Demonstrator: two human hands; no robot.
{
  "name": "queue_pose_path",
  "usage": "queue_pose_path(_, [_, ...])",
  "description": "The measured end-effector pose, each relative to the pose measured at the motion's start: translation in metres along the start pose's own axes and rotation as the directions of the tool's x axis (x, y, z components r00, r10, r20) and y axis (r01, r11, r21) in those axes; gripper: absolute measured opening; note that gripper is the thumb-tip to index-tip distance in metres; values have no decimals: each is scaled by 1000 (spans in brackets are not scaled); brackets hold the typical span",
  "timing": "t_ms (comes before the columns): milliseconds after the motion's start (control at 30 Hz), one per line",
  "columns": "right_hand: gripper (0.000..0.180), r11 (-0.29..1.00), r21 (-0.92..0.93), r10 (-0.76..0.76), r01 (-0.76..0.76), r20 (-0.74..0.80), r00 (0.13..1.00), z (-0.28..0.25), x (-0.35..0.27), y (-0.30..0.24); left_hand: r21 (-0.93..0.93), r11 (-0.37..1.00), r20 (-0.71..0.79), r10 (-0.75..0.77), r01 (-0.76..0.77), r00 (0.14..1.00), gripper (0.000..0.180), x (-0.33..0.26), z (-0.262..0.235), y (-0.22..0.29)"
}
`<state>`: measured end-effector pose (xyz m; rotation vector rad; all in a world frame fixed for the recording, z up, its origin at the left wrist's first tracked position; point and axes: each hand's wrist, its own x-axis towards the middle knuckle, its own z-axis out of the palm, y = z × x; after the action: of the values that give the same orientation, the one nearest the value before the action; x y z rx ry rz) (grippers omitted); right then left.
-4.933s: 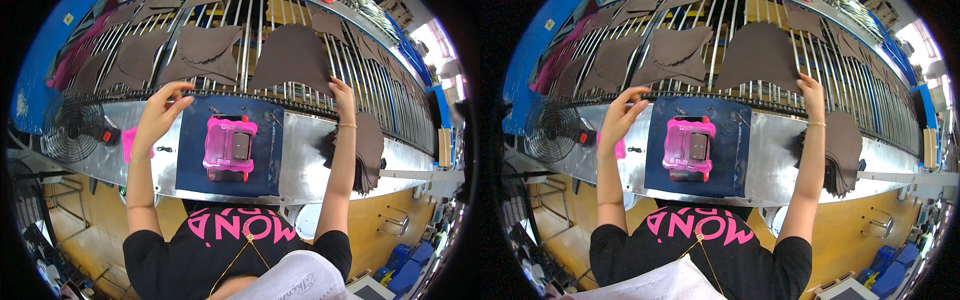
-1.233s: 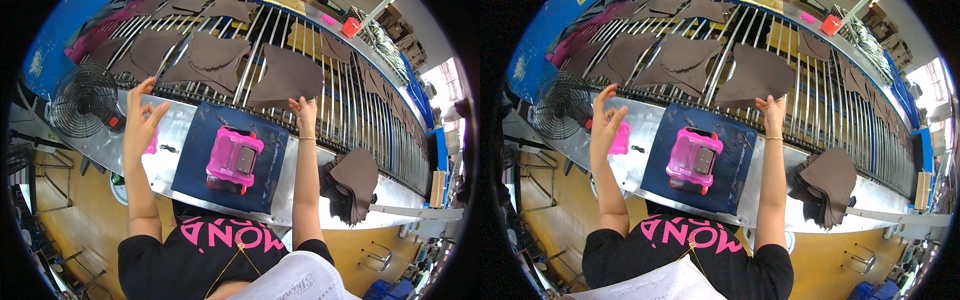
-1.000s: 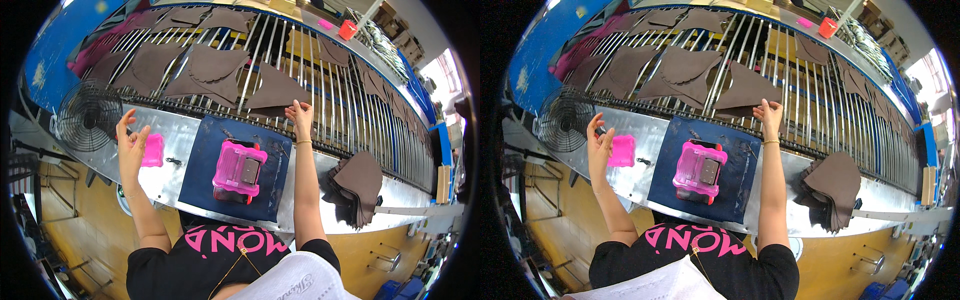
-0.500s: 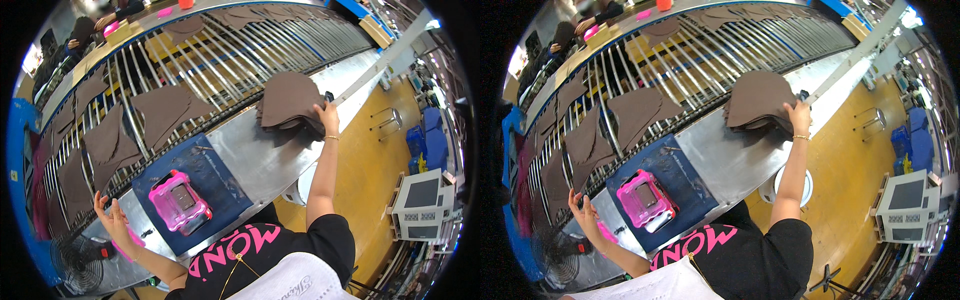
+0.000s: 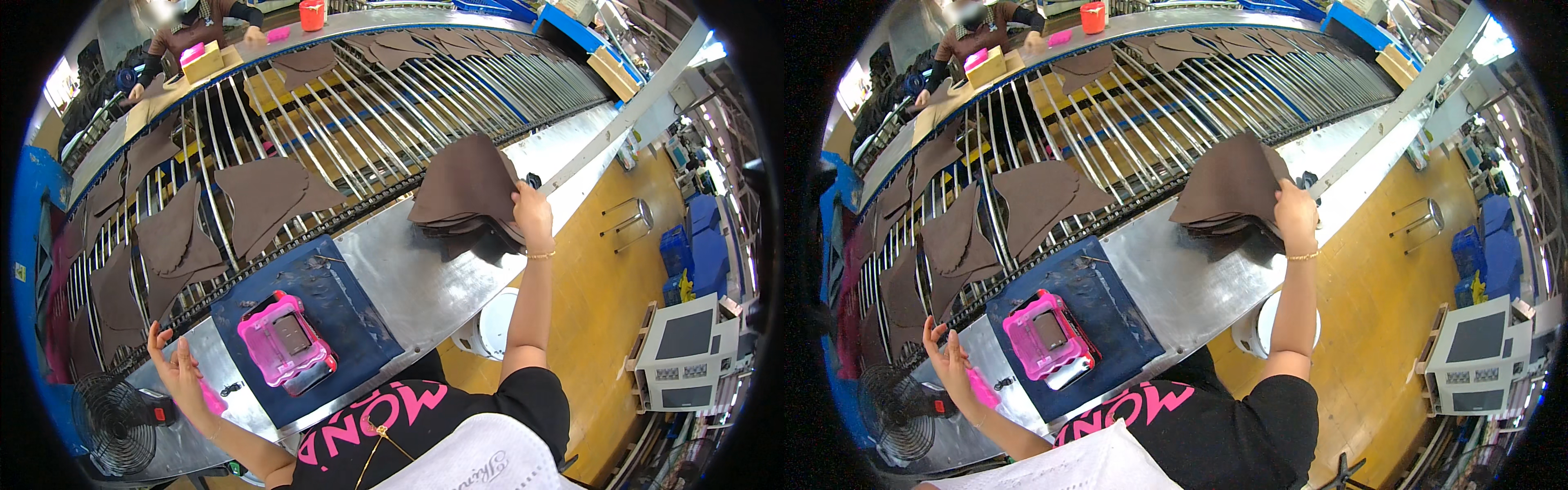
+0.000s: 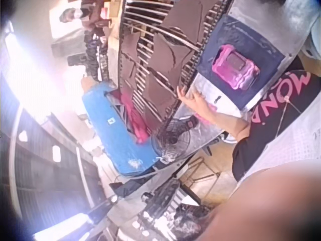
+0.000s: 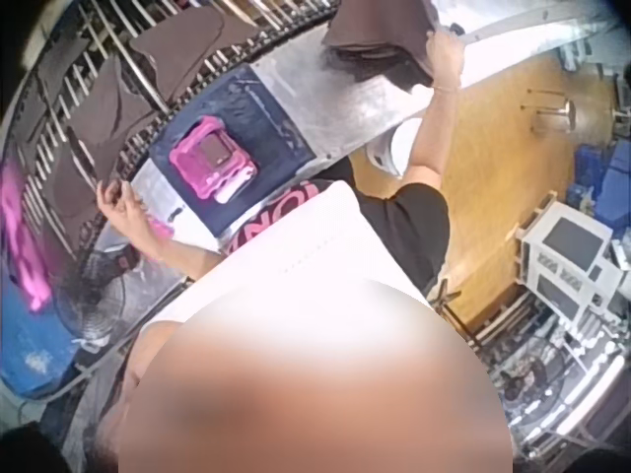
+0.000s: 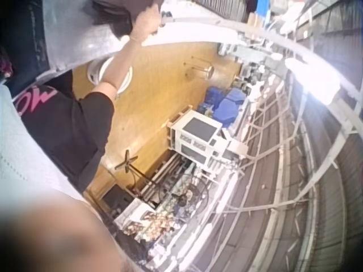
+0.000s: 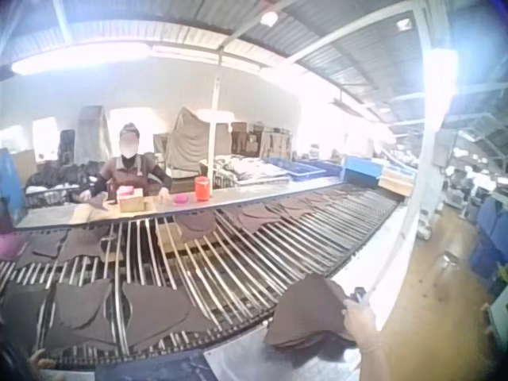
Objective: The person takes brown material pieces from a stack and places them one by one onto a moving conveyor belt. The person continues this repetitive action for the duration of the clip.
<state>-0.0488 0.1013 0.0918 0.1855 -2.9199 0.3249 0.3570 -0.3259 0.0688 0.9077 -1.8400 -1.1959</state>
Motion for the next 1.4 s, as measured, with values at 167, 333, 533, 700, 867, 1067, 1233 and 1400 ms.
queue_pose_path(167, [23, 806, 525, -229, 274, -151, 962, -62, -41, -91, 8, 997, 93, 70, -71, 993, 47, 2, 10, 15])
queue_pose_path(333, [26, 256, 937, -399, 239, -123, 909, -37, -84, -170, -35, 988, 190, 152, -148, 970, 42, 3, 50, 31])
queue_pose_path(533, [28, -69, 987, -634, -147, 70, 770, 0, -133, -219, -366, 925, 238, -15, 104, 971, 31, 6, 13, 22])
queue_pose_path(700, [24, -111, 975, -703, -193, 60, 708, 14, -140, -232, -430, 896, 197, -27, 111, 980, 52, -15, -17, 39])
queue_pose_path(867, [21, -72, 993, -773, -97, 6, 635, 22, -153, -247, -323, 946, 59, 0, 19, 998, 24, -22, -48, 37])
queue_pose_path(1067, [21, 117, 910, -859, 398, -108, 501, 35, -165, -252, 30, 997, -193, 78, -73, 978, 13, -25, -68, 41])
queue_pose_path(1233, [14, 18, 860, -883, 509, -226, 413, 49, -173, -262, 83, 994, -236, 92, -74, 967, 14, -28, -87, 41])
queue_pose_path(1400, [11, -27, 736, -901, 676, -312, 303, 47, -165, -245, 89, 991, -83, 112, -104, 990, 12, -33, -96, 2])
